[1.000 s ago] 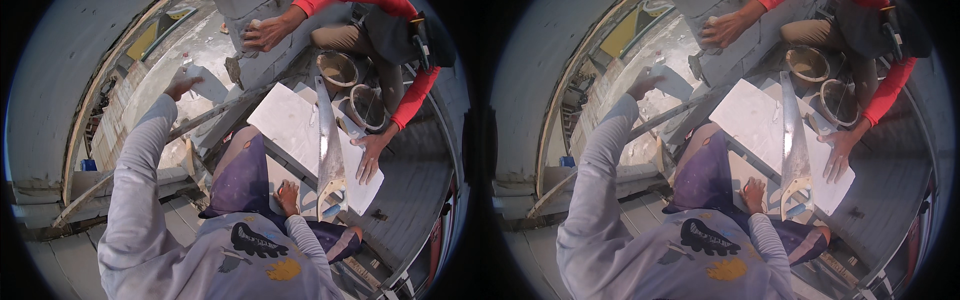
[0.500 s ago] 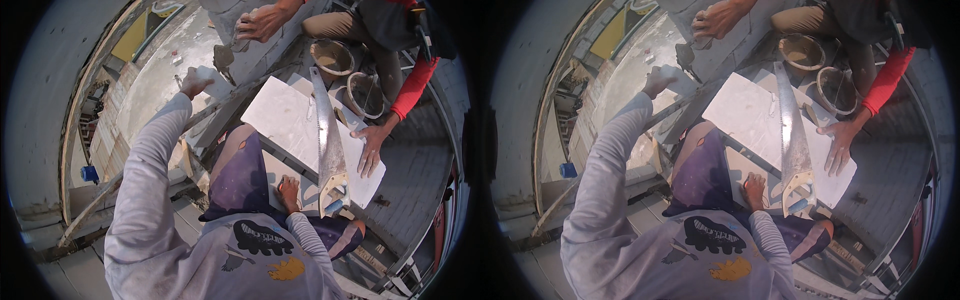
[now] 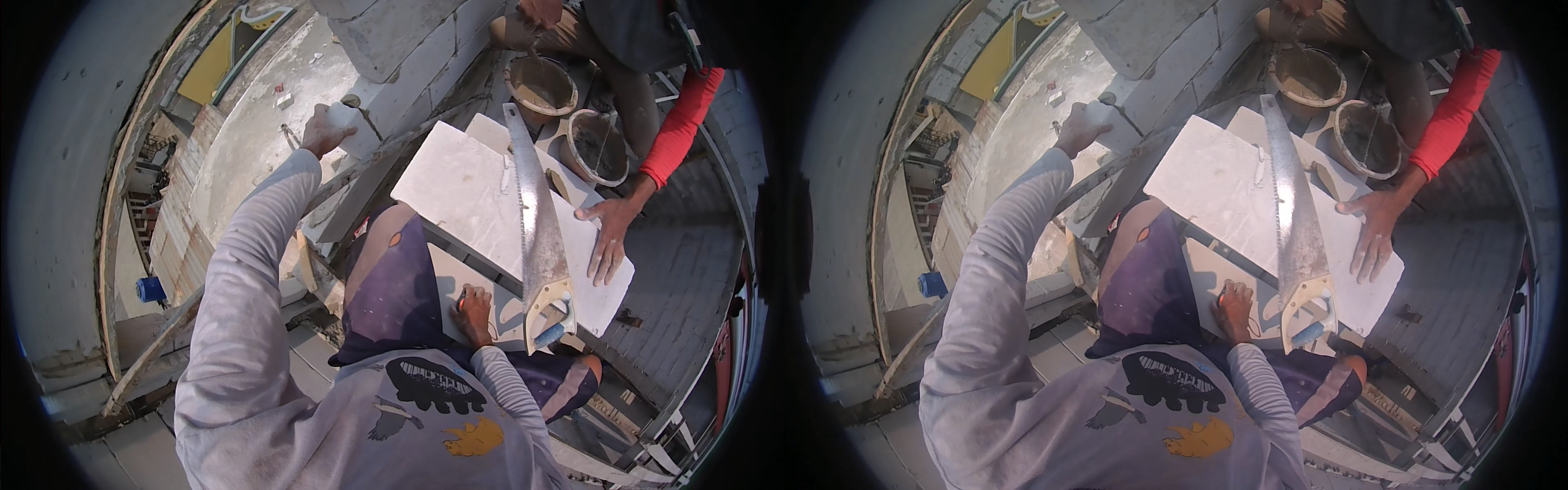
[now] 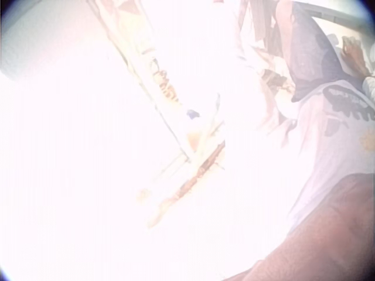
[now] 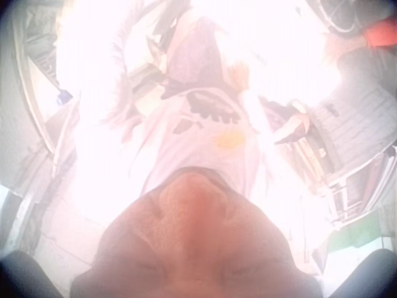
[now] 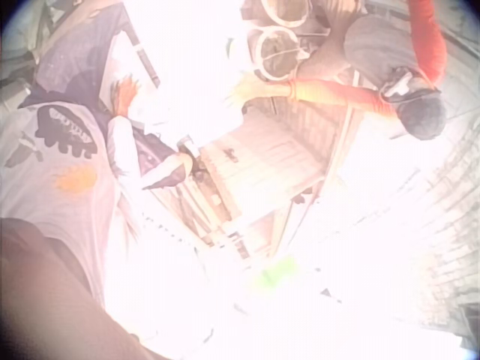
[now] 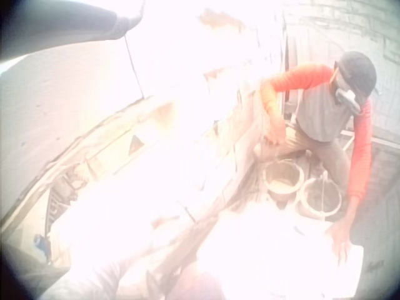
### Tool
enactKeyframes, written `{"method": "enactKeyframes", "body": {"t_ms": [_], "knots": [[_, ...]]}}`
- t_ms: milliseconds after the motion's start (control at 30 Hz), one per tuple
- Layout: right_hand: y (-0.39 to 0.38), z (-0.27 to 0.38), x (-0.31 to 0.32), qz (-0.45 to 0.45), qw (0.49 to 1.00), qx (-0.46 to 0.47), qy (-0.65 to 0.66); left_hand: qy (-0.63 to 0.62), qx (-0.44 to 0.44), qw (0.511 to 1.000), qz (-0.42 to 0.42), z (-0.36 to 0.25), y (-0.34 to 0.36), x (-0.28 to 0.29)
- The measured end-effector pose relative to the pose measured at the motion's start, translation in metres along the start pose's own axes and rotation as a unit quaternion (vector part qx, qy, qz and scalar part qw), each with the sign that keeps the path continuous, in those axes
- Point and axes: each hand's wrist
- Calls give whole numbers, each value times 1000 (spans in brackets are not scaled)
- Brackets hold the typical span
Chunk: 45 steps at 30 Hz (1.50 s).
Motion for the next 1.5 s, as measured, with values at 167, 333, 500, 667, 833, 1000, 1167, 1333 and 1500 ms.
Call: {"method": "enactKeyframes", "body": {"t_ms": [167, 333, 500, 667, 833, 1000, 1167, 1333, 1500], "knots": [[1, -7, -7, -23, 999, 31, -8, 3, -14, 999, 40, -12, -5, 14], [-1, -12, -10, -21, 998, 57, -19, 41, -52, 997, 43, -6, -9, 17], [-5, -6, 8, -10, 995, 100, 14, 25, -32, 997, 61, -18, -12, 21], [-5, -3, 7, 9, 996, 84, -1, 2, -24, 998, 61, -17, -13, 24], [-2, 3, 13, 20, 996, 89, 3, 20, -41, 995, 84, -13, -8, 26], [-3, 5, 12, 25, 997, 72, -11, 14, -50, 993, 110, -7, 3, 19], [-1, 6, 11, 20, 998, 53, -6, -8, -62, 987, 148, -3, 8, 20], [-1, 12, 12, 19, 999, 41, -29, -6, -68, 990, 126, -2, 6, 18], [-3, 8, 11, 17, 998, 47, -31, -5, -57, 991, 117, -6, 3, 21]]}}
Point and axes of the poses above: each hand's wrist, its own y-axis towards the middle knuckle, its own x-axis out of the back of the hand, z = x × y, and after that the axes turned 15 degrees about -z, right-handed
